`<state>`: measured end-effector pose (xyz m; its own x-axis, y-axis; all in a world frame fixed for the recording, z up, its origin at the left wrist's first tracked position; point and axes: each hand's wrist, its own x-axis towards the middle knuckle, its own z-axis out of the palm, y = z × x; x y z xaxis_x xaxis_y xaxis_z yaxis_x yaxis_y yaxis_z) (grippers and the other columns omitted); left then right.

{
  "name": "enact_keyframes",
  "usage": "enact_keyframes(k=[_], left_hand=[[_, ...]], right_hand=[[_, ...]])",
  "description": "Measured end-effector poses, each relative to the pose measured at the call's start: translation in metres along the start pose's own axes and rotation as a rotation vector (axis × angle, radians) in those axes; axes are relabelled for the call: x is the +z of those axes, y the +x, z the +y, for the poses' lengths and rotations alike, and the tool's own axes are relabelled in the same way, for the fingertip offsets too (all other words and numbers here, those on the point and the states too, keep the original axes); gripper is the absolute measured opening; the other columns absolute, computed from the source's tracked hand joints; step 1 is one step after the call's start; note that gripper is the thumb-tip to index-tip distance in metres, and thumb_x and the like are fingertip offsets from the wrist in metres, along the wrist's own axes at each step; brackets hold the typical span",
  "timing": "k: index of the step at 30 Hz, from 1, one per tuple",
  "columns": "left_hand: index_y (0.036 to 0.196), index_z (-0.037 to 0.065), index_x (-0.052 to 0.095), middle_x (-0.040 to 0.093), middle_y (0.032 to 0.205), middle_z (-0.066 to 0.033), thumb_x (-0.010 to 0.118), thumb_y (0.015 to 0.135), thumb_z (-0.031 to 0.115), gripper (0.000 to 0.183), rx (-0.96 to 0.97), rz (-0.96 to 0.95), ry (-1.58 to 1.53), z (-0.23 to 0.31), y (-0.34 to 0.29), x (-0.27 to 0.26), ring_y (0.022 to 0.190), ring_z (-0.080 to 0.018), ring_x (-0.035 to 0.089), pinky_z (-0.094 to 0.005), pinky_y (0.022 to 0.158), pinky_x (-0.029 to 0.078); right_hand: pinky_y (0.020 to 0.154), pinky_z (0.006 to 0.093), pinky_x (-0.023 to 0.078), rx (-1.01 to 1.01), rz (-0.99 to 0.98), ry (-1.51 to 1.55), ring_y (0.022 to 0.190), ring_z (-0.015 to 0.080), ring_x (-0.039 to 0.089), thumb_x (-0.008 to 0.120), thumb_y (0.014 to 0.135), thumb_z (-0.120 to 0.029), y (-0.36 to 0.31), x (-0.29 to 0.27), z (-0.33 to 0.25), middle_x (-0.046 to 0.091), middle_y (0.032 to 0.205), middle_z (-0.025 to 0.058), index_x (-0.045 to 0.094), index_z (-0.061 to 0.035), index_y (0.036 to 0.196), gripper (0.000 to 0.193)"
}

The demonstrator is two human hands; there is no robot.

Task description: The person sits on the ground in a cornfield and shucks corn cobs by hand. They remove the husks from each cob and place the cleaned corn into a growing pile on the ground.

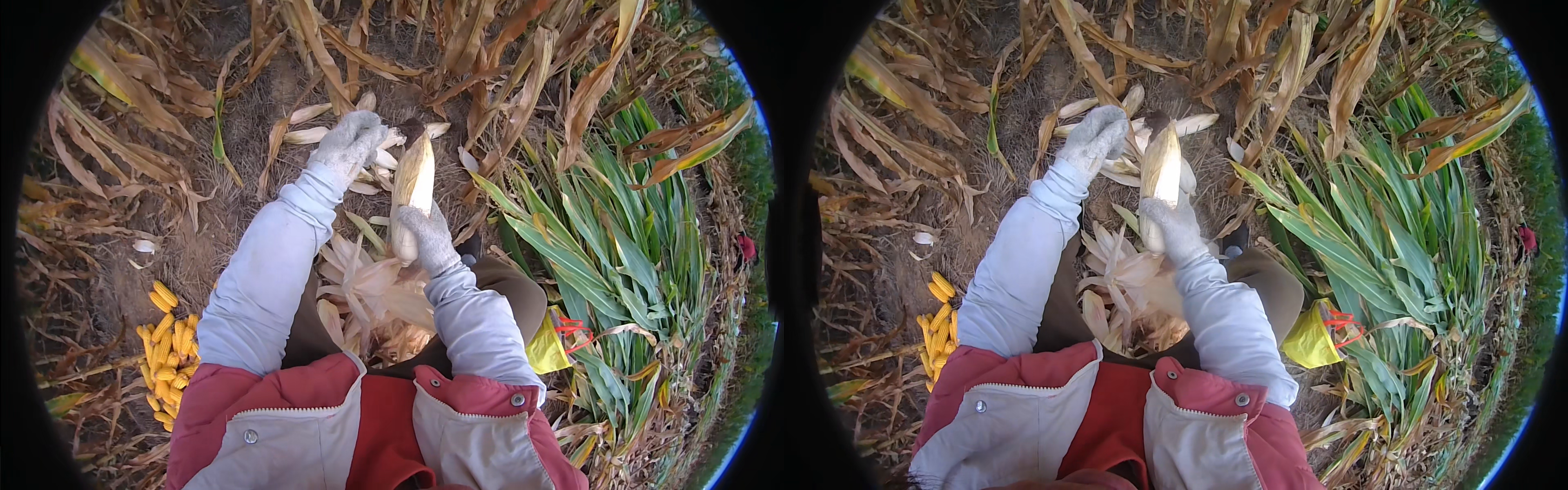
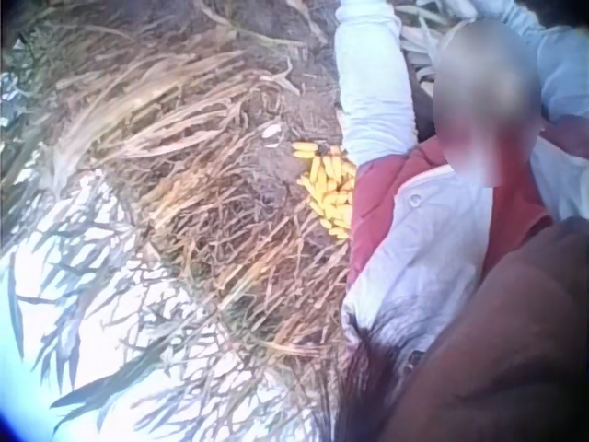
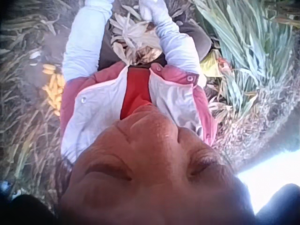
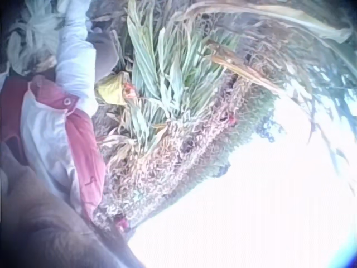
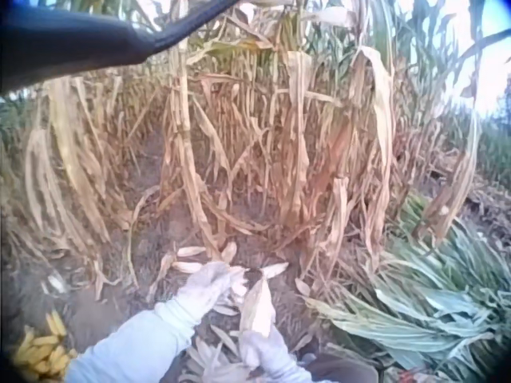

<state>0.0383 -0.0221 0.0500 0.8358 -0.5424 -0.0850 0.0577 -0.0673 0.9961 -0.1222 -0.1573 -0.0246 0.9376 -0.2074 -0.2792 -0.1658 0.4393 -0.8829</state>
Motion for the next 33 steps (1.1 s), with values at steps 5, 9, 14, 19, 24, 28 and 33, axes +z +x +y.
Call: enact_keyframes(k=[5,9,14,19,24,28,33], left_hand=[[0.118,-0.001,0.060,0.065,0.108,-0.0088,0.070,0.089,0.026,0.040,0.197,0.026,0.468,-0.006,0.003,0.011,0.100,-0.0184,0.061,-0.0285,0.089,0.049],[0.107,0.000,0.062,0.065,0.100,-0.0089,0.076,0.082,0.028,0.040,0.113,0.023,0.424,-0.011,0.006,0.009,0.092,-0.0176,0.061,-0.0296,0.086,0.050],[0.099,0.000,0.064,0.065,0.091,-0.0085,0.077,0.078,0.026,0.036,-0.082,-0.038,0.171,0.003,-0.004,0.014,0.084,-0.0180,0.062,-0.0314,0.082,0.051],[0.093,0.000,0.064,0.063,0.087,-0.0068,0.076,0.079,0.028,0.033,0.035,-0.046,0.390,-0.014,0.004,0.003,0.081,-0.0176,0.061,-0.0309,0.076,0.050],[0.093,0.000,0.065,0.063,0.084,-0.0099,0.072,0.083,0.030,0.033,0.211,-0.180,0.576,0.010,-0.012,0.012,0.082,-0.0205,0.062,-0.0334,0.077,0.049],[0.090,-0.001,0.063,0.062,0.083,-0.0128,0.070,0.084,0.026,0.028,0.359,-0.584,0.657,0.004,-0.030,0.021,0.082,-0.0272,0.062,-0.0366,0.077,0.049],[0.103,0.001,0.062,0.063,0.101,-0.0136,0.072,0.081,0.019,0.031,0.319,-0.324,0.605,0.007,-0.028,0.028,0.099,-0.0280,0.062,-0.0388,0.084,0.048]], right_hand=[[0.094,0.0334,0.045,-0.118,-0.010,0.009,0.106,0.0218,0.056,0.071,0.080,-0.017,0.004,0.015,0.007,0.056,0.121,0.0117,0.043,-0.0010,0.137,0.066],[0.096,0.0347,0.044,-0.302,-0.027,-0.190,0.109,0.0252,0.056,0.074,0.075,-0.018,0.010,0.019,0.009,0.056,0.125,0.0141,0.039,-0.0029,0.142,0.077],[0.103,0.0321,0.041,-0.284,0.099,-0.480,0.121,0.0204,0.051,0.074,0.073,-0.006,0.000,0.021,-0.002,0.050,0.133,0.0127,0.027,-0.0062,0.150,0.090],[0.104,0.0321,0.040,-0.278,0.123,-0.531,0.123,0.0206,0.050,0.076,0.071,-0.009,0.000,0.022,-0.004,0.050,0.135,0.0130,0.028,-0.0057,0.149,0.092],[0.103,0.0326,0.041,-0.228,0.170,-0.566,0.121,0.0224,0.053,0.075,0.075,-0.013,-0.006,0.025,-0.014,0.054,0.133,0.0144,0.028,-0.0044,0.149,0.088],[0.101,0.0326,0.044,-0.298,0.141,-0.505,0.118,0.0227,0.056,0.077,0.079,-0.018,0.006,0.013,0.001,0.056,0.130,0.0140,0.031,-0.0026,0.146,0.083],[0.094,0.0290,0.047,-0.121,0.188,-0.166,0.109,0.0163,0.058,0.077,0.079,-0.011,0.016,0.002,0.014,0.058,0.124,0.0104,0.041,-0.0020,0.138,0.070]])
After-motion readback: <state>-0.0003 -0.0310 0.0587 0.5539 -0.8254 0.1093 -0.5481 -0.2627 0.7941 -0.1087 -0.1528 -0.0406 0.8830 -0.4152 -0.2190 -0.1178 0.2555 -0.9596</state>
